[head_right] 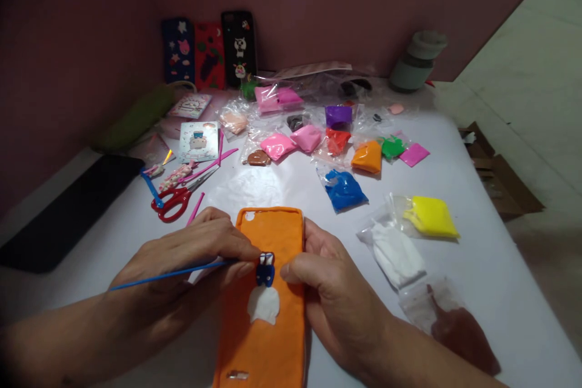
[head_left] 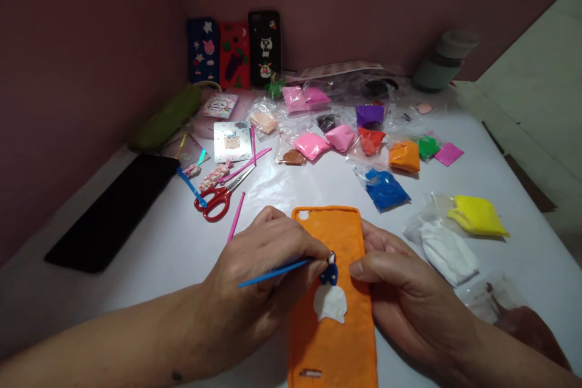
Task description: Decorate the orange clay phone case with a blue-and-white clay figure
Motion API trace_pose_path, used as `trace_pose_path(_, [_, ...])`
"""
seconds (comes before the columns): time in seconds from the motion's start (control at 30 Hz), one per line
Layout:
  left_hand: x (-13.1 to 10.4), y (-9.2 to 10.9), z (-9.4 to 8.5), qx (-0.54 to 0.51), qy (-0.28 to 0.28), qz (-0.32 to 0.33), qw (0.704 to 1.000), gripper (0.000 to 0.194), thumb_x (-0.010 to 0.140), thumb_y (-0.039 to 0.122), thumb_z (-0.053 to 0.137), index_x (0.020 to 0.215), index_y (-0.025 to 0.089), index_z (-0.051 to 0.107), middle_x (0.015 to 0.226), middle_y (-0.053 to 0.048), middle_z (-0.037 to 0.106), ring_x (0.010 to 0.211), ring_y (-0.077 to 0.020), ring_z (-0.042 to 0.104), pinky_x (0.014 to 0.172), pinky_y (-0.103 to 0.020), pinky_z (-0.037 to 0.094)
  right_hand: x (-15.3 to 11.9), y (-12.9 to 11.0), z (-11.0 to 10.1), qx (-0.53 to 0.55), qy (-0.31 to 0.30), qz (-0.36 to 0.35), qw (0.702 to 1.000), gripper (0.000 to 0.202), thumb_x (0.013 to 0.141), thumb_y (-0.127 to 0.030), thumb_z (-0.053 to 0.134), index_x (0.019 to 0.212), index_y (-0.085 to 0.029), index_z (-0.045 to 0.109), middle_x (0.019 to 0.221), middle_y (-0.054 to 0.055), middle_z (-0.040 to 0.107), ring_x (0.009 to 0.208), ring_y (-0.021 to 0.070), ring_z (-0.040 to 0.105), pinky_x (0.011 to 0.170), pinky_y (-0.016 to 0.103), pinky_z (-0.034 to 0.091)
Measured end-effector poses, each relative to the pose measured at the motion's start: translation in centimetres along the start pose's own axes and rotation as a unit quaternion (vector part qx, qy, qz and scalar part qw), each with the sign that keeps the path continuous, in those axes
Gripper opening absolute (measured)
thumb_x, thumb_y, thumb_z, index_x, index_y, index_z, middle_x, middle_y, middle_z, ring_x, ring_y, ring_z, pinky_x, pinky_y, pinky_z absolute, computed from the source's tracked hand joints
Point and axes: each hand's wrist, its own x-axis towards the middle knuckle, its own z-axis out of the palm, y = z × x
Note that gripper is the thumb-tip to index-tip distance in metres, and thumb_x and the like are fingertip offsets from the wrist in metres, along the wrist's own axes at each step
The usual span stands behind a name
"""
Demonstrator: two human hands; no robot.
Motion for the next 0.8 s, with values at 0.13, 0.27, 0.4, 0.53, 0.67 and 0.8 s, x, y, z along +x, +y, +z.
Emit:
trace_pose_path(0.13, [0.11, 0.10, -0.12, 0.000, 0.002, 0.001, 1.000, 0.019, 0.087, 0.005, 0.047, 0.085, 0.014, 0.063, 0.073, -0.002, 0.067, 0.067, -0.0117, 0.060, 0.071, -0.026, 0.045, 0.13, 0.02, -0.05, 0.004, -0.003, 0.001, 1.000, 0.047, 0.064, -0.001, 0.052, 0.103, -0.023, 0.066, 0.096, 0.003, 0.069, 0.090, 0.0226, 0.064, 0.083, 0.039, 0.051])
trace_pose_path(0.27, [0.06, 0.14, -0.29, 0.005, 0.003, 0.004, 1.000, 0.018, 0.087, 0.005, 0.047, 0.085, 0.012, 0.064, 0.072, -0.001, 0.066, 0.067, -0.0112, 0.060, 0.071, -0.025, 0.044, 0.02, 0.10, -0.09, 0.021, -0.015, -0.010, 1.000, 0.047, 0.066, 0.001, 0.050, 0.103, -0.023, 0.066, 0.094, 0.003, 0.069, 0.091, 0.0214, 0.064, 0.086, 0.038, 0.049])
trace_pose_path(0.4, [-0.17, 0.00, -0.34, 0.005, 0.006, 0.005, 1.000, 0.017, 0.086, 0.005, 0.049, 0.085, 0.013, 0.063, 0.072, -0.001, 0.066, 0.067, -0.0108, 0.059, 0.072, -0.025, 0.044, -0.12, 0.13, -0.15, 0.029, -0.021, -0.009, 0.999, 0.049, 0.065, 0.003, 0.050, 0.104, -0.022, 0.066, 0.092, 0.003, 0.070, 0.091, 0.0207, 0.064, 0.087, 0.038, 0.048])
trace_pose_path(0.53, [-0.06, -0.06, -0.19, 0.005, 0.006, 0.006, 1.000, 0.019, 0.087, 0.005, 0.046, 0.086, 0.013, 0.063, 0.074, -0.001, 0.067, 0.067, -0.0110, 0.059, 0.071, -0.025, 0.044, 0.01, 0.05, -0.14, 0.026, -0.020, -0.013, 0.999, 0.049, 0.064, 0.003, 0.050, 0.103, -0.022, 0.067, 0.092, 0.003, 0.070, 0.091, 0.0211, 0.064, 0.087, 0.038, 0.048])
trace_pose_path(0.67, [0.20, 0.00, 0.04, 0.002, 0.002, 0.003, 1.000, 0.020, 0.088, 0.005, 0.045, 0.087, 0.015, 0.063, 0.075, -0.001, 0.068, 0.069, -0.0113, 0.060, 0.072, -0.026, 0.045, -0.04, 0.00, -0.08, 0.028, -0.021, -0.010, 0.999, 0.050, 0.065, 0.003, 0.050, 0.104, -0.023, 0.067, 0.091, 0.002, 0.070, 0.092, 0.0214, 0.064, 0.087, 0.038, 0.048])
trace_pose_path(0.8, [0.17, -0.08, 0.26, 0.000, 0.006, 0.003, 1.000, 0.021, 0.088, 0.005, 0.044, 0.087, 0.013, 0.064, 0.075, -0.002, 0.069, 0.068, -0.0115, 0.060, 0.072, -0.026, 0.045, -0.25, 0.06, -0.05, 0.017, -0.011, -0.007, 1.000, 0.049, 0.065, 0.001, 0.051, 0.105, -0.023, 0.066, 0.093, 0.003, 0.070, 0.091, 0.0220, 0.064, 0.086, 0.039, 0.048])
